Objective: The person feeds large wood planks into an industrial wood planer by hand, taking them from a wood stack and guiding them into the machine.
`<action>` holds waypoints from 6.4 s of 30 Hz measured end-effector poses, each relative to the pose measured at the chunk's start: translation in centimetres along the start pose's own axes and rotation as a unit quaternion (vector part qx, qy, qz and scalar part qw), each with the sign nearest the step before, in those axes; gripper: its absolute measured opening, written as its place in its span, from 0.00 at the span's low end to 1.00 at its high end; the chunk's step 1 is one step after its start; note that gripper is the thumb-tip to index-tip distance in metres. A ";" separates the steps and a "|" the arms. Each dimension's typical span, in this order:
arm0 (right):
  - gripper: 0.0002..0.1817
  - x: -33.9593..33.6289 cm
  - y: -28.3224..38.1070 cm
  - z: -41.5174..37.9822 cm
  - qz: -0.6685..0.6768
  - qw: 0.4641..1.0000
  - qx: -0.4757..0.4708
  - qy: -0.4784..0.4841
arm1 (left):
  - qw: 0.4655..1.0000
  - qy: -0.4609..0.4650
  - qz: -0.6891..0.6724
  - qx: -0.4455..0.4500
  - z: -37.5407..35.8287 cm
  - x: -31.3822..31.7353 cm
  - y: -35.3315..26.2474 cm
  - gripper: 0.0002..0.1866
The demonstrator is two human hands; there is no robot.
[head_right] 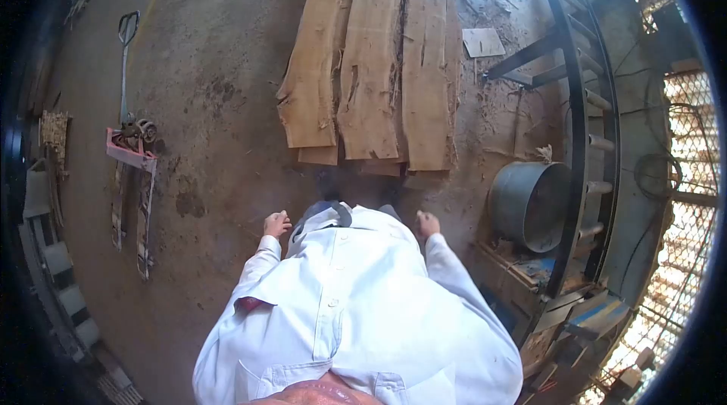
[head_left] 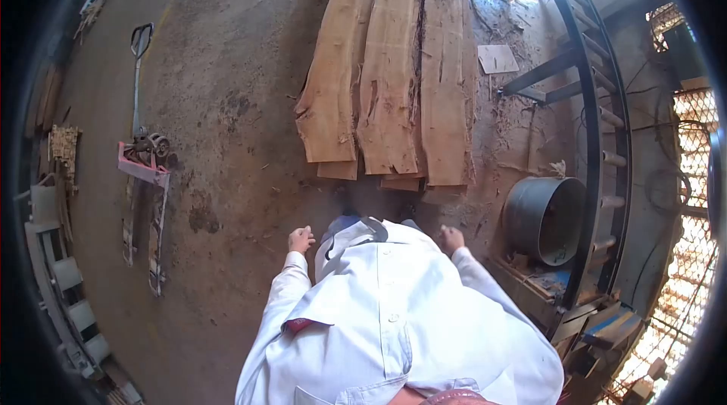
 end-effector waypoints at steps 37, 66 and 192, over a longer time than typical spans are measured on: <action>0.22 10.2 24.7 4.5 0.036 0.996 0.080 -0.008 | 0.989 -0.077 -0.105 -0.071 4.1 -22.8 13.5 0.26; 0.29 36.1 38.7 -1.4 -0.202 0.970 0.108 0.083 | 0.982 0.146 0.115 0.034 49.4 -0.1 -8.3 0.45; 0.32 15.1 122.9 167.0 0.621 0.715 0.249 0.203 | 0.945 0.259 -0.059 -0.192 98.0 -0.5 -112.8 0.53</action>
Point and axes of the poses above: each hand's wrist, its own z-axis towards the middle knuckle, its own x-axis out of the palm, y = z × x, the point moved 2 cm from there along z, towards the middle knuckle
